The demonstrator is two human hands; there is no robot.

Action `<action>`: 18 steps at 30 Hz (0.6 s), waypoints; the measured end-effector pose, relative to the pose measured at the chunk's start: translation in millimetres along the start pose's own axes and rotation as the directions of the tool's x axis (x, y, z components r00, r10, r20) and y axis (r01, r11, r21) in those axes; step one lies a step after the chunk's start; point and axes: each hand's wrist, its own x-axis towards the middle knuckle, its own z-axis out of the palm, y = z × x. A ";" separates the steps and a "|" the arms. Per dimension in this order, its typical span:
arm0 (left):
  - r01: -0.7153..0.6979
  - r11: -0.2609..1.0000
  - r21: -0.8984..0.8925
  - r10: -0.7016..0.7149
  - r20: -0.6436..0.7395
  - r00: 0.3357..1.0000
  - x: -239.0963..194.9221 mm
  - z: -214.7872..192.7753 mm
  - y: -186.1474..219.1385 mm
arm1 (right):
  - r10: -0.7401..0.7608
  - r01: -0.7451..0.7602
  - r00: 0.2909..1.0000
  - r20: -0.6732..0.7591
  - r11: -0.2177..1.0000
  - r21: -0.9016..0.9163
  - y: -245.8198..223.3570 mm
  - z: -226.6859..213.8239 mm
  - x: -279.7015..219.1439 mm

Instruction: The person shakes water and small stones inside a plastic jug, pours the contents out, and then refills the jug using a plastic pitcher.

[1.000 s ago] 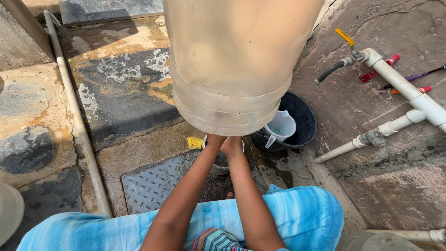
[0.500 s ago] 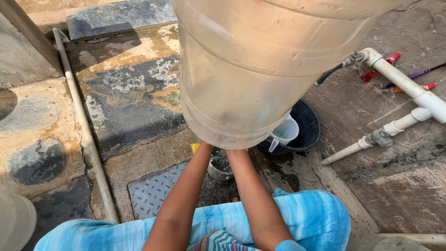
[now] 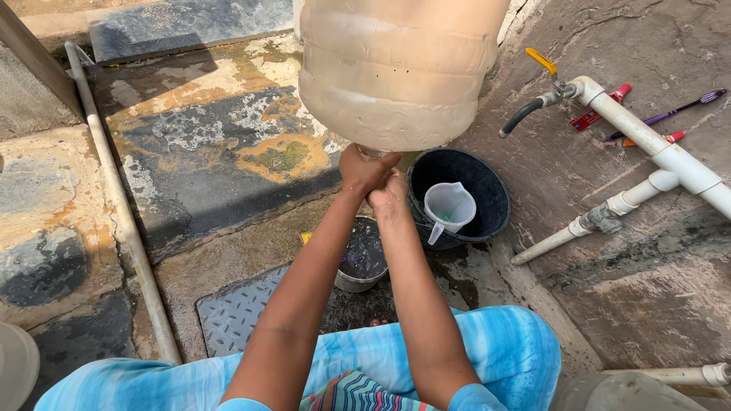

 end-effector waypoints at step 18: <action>-0.413 0.868 0.276 0.365 0.210 0.907 -5.6 -31.6 -94.2 | -0.057 0.075 0.995 0.088 0.971 -0.225 36.8 28.6 -46.5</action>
